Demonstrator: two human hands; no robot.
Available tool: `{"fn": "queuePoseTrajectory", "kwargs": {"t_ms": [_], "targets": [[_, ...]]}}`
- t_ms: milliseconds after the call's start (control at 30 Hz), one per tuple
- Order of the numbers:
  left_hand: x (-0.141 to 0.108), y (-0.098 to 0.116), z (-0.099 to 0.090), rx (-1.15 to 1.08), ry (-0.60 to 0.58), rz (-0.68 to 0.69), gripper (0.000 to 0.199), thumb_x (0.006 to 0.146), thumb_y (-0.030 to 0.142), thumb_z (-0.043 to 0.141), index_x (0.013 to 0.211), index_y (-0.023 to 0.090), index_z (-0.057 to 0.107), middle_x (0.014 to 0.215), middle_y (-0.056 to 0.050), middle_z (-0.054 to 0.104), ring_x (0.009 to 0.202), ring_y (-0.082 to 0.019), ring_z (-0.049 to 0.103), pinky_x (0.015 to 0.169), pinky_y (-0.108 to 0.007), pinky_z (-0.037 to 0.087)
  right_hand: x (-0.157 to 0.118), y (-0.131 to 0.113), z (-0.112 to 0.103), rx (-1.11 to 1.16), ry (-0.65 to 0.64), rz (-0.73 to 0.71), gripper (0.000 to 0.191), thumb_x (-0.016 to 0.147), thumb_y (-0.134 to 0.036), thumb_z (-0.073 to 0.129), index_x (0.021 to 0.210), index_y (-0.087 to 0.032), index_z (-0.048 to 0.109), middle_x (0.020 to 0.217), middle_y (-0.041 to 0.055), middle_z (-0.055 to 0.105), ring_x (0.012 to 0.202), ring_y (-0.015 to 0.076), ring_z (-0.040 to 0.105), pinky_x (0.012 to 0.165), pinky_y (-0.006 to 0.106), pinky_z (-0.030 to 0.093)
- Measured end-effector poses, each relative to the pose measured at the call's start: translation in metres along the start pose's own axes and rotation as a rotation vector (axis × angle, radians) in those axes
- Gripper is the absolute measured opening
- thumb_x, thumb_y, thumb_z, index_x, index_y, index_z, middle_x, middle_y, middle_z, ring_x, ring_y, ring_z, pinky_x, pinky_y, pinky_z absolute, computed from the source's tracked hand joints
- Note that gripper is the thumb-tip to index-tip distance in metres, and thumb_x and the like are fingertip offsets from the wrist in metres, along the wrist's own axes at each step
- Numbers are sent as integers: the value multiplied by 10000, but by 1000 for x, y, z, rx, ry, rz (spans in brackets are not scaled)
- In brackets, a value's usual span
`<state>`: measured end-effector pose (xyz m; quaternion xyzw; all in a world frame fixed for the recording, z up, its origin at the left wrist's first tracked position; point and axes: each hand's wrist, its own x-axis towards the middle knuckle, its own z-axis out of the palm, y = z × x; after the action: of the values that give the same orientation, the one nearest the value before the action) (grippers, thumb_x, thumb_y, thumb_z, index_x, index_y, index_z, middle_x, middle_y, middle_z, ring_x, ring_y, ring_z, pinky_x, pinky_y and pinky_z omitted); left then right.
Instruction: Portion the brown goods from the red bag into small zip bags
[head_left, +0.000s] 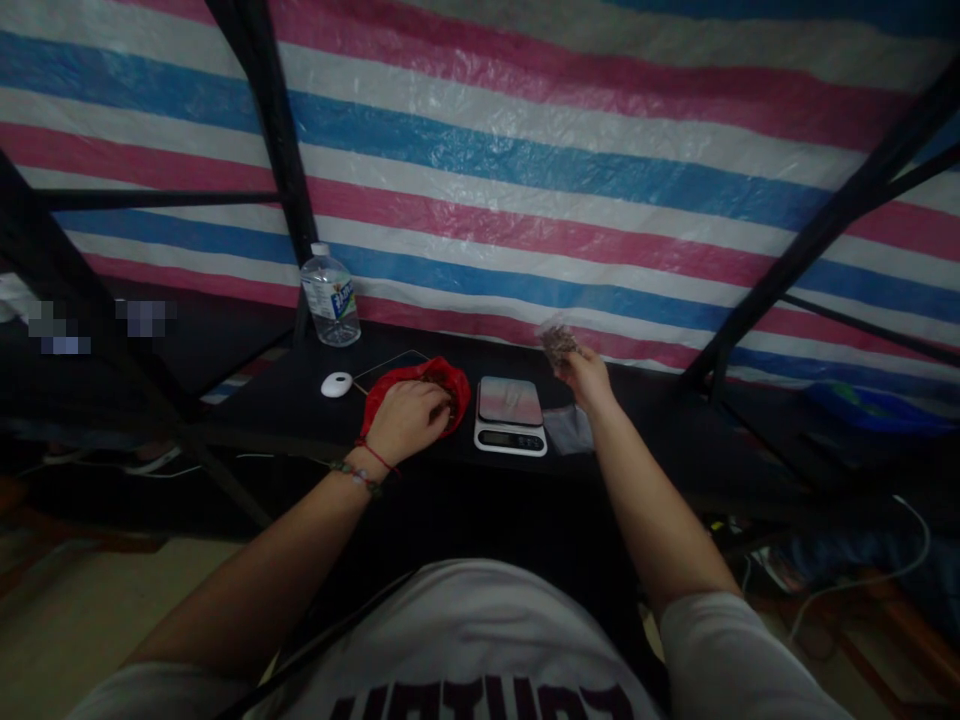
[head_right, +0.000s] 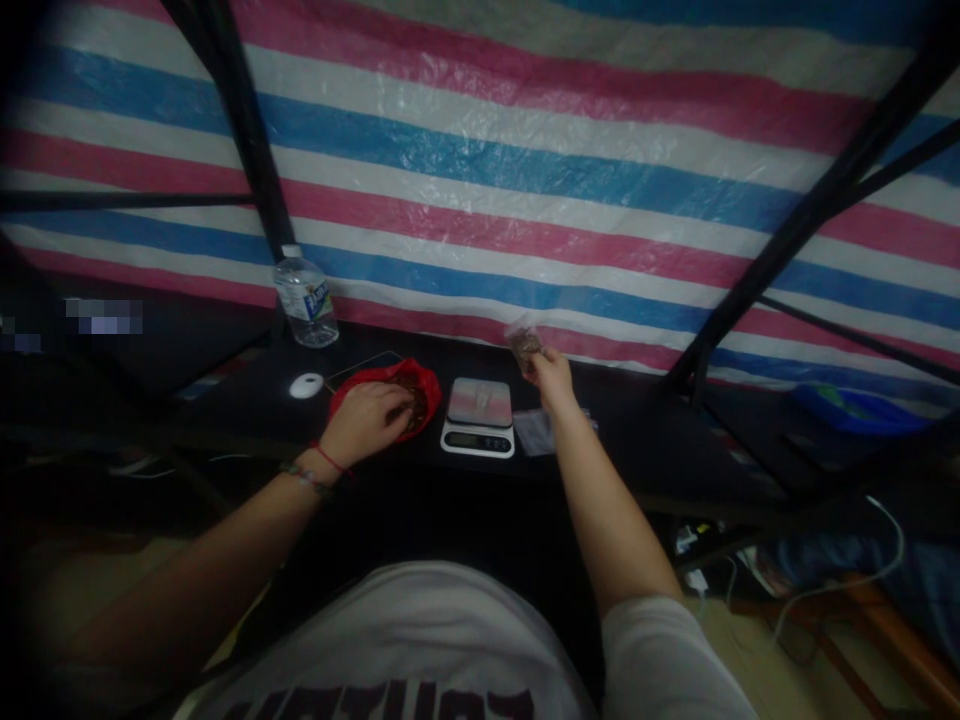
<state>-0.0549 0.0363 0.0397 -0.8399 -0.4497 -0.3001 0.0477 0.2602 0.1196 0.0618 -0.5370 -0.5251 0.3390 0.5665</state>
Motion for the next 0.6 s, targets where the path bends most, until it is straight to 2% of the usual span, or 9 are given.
{"fn": "queuePoseTrajectory", "kwargs": {"t_ms": [67, 133, 233, 300, 367, 433, 500, 600], "targets": [[-1, 6, -1, -146, 10, -23, 262, 872, 325, 514, 1002, 173, 684, 1032, -90, 700, 995, -254, 619, 934, -412, 438, -29, -19, 13, 232, -115, -8, 330, 674, -323, 632, 977, -195, 604, 818, 10, 664, 667, 136, 603, 576, 237, 478], [-2, 13, 0, -395, 12, -79, 328, 884, 370, 507, 1088, 158, 652, 1052, -97, 693, 967, -232, 633, 887, -371, 476, -60, -34, 25, 344, -254, -4, 376, 642, -289, 682, 1000, -223, 585, 807, -18, 644, 617, 112, 578, 505, 201, 433], [-3, 20, 2, -785, 37, -179, 399, 881, 430, 508, 1113, 127, 624, 1056, -106, 685, 911, -204, 645, 798, -312, 511, -94, -41, 38, 379, -448, 59, 336, 647, -284, 717, 948, -223, 582, 717, -46, 587, 522, 83, 509, 421, 172, 356], [-5, 22, 4, -936, 6, -203, 394, 853, 466, 544, 1000, 118, 653, 953, -90, 698, 815, -185, 644, 727, -286, 513, -106, -38, 43, 350, -538, 88, 310, 671, -304, 724, 940, -210, 600, 723, -34, 585, 521, 79, 493, 411, 171, 349], [-6, 23, 6, -1018, -76, -209, 398, 839, 503, 554, 830, 119, 658, 767, -55, 686, 654, -143, 608, 616, -246, 485, -112, -32, 46, 330, -556, 108, 313, 688, -325, 731, 955, -210, 616, 768, -18, 600, 556, 84, 509, 427, 174, 371], [-8, 23, 7, -1088, -140, -226, 468, 869, 543, 487, 706, 126, 624, 616, -31, 636, 524, -107, 545, 516, -215, 423, -115, -26, 47, 338, -507, 132, 312, 686, -346, 743, 944, -218, 624, 797, -13, 603, 591, 91, 529, 445, 177, 394], [-9, 24, 8, -1144, -163, -233, 512, 887, 563, 442, 665, 129, 601, 554, -24, 603, 472, -91, 514, 465, -200, 368, -117, -20, 48, 350, -445, 161, 317, 673, -365, 758, 923, -221, 629, 805, -12, 602, 609, 99, 541, 457, 185, 412], [-9, 28, 8, -1169, -221, -205, 484, 854, 561, 515, 682, 119, 610, 559, -23, 604, 462, -84, 517, 444, -190, 340, -122, -14, 47, 364, -366, 195, 360, 644, -391, 779, 923, -218, 631, 792, -7, 617, 600, 107, 543, 449, 194, 413]]}}
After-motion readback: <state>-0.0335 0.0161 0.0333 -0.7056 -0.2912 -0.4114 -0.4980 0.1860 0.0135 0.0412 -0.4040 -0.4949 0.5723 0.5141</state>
